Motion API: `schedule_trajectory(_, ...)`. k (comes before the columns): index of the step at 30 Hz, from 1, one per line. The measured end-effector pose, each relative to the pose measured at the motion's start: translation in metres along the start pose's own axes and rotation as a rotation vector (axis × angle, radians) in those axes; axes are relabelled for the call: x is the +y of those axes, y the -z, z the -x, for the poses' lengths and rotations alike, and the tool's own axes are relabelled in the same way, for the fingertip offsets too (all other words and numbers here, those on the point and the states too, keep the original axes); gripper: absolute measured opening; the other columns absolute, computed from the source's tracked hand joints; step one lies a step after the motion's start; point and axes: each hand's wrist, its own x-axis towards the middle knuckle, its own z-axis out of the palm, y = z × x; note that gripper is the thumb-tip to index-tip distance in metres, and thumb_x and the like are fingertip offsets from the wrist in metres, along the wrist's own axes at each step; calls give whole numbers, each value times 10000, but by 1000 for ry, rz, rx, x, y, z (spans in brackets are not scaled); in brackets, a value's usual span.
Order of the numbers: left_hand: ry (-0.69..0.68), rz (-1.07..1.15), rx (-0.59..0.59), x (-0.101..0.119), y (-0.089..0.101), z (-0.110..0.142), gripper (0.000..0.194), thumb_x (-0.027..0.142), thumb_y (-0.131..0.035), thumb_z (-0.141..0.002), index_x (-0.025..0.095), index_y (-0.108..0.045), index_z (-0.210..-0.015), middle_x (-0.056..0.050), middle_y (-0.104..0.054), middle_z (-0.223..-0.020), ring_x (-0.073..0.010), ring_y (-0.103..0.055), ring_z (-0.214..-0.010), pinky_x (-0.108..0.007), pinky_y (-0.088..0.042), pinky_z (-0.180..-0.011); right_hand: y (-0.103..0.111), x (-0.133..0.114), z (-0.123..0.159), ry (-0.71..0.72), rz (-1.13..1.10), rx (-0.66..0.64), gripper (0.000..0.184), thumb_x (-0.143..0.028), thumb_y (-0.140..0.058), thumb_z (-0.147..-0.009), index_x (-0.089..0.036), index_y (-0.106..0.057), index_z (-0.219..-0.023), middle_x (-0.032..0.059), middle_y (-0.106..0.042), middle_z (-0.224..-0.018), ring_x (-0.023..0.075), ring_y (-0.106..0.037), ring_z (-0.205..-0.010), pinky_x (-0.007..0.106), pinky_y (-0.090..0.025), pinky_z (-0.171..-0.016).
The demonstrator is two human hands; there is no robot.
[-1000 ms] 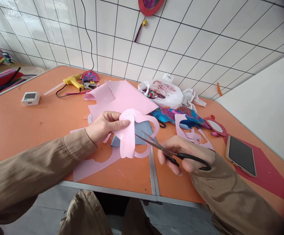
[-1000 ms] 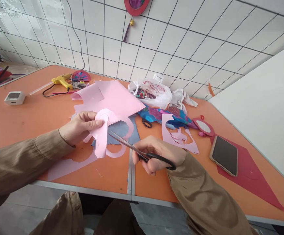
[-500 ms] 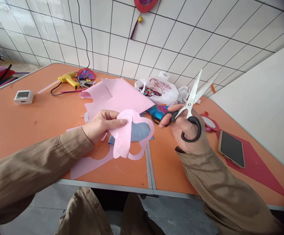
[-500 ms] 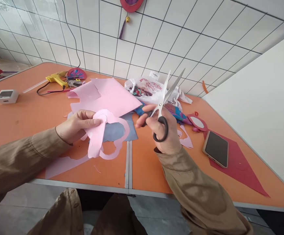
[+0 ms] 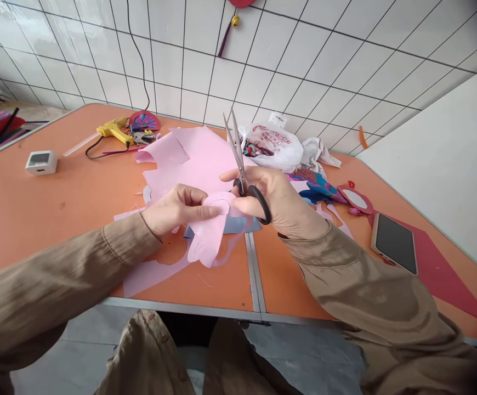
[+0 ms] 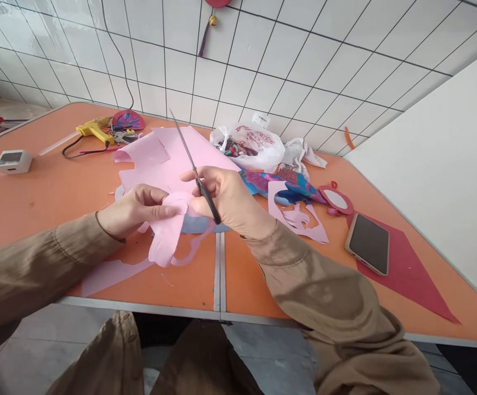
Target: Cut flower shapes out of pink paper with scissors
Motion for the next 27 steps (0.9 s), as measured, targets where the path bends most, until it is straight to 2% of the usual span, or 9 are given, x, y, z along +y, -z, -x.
schedule_trajectory(3, -34, -29, 90, 0, 0, 0, 424, 470, -832, -711, 144, -606, -562, 24, -514, -490, -65, -405, -441, -231, -251, -424, 1, 6, 0, 28, -22, 97, 299, -147, -701, -638, -225, -705, -927, -34, -555, -694, 101, -531, -586, 218, -399, -479)
schedule_trajectory(7, -33, 52, 152, -5, 0, -2, 402, 461, -893, -633, 149, -645, -688, 14, -585, -575, -103, -524, -516, -230, -351, -461, 1, 14, -1, 51, -48, 217, 296, -132, -684, -660, -237, -695, -937, -25, -538, -734, 107, -523, -637, 223, -401, -504)
schedule_trajectory(10, -26, 165, 142, -8, -2, -3, 414, 417, -926, -590, 143, -625, -669, 0, -619, -602, -121, -577, -534, -231, -401, -468, -1, 15, -1, 37, -99, 286, 310, -142, -689, -637, -236, -695, -933, -23, -548, -732, 119, -518, -661, 238, -424, -534)
schedule_trajectory(14, 34, 242, 164, -6, -2, -4, 403, 343, -944, -558, 133, -610, -640, -18, -651, -611, -138, -613, -515, -241, -450, -455, -2, 14, 2, 11, -119, 180, 405, -162, -718, -613, -219, -689, -1012, -53, -544, -705, 100, -494, -628, 235, -417, -544)
schedule_trajectory(17, 58, 204, 156, -4, 1, -3, 409, 373, -937, -571, 140, -614, -665, -22, -647, -575, -143, -596, -454, -228, -393, -388, 0, 14, 4, -6, -113, 47, 499, -192, -759, -637, -200, -671, -1129, -73, -533, -686, 78, -460, -582, 226, -388, -528)
schedule_trajectory(21, -1, 58, 126, -2, 2, -2, 390, 380, -923, -601, 136, -648, -730, -29, -661, -579, -137, -588, -443, -213, -335, -353, 2, 17, 2, 9, -132, 84, 364, -240, -769, -660, -179, -695, -1012, -39, -572, -733, 93, -507, -643, 239, -405, -572)
schedule_trajectory(24, -37, -3, 127, 1, -1, -1, 453, 339, -916, -622, 109, -706, -951, -1, -660, -624, -115, -571, -481, -216, -376, -399, 1, 20, 0, 10, -117, 122, 263, -245, -779, -660, -203, -678, -898, -29, -570, -725, 102, -494, -632, 246, -386, -558)
schedule_trajectory(25, -51, -10, 131, 1, -2, -1, 572, 335, -914, -629, 101, -692, -1102, 8, -660, -646, -119, -582, -515, -221, -410, -433, 1, 21, -1, 6, -112, 133, 250, -240, -785, -655, -213, -671, -876, -28, -565, -720, 103, -483, -618, 246, -371, -539)
schedule_trajectory(27, -95, -3, 152, 1, -2, 0, 901, 359, -908, -644, 121, -520, -1421, 1, -685, -753, -142, -624, -609, -243, -476, -509, 0, 23, -3, 6, -127, 189, 241, -215, -782, -642, -229, -671, -855, -26, -559, -717, 105, -470, -605, 242, -350, -513)
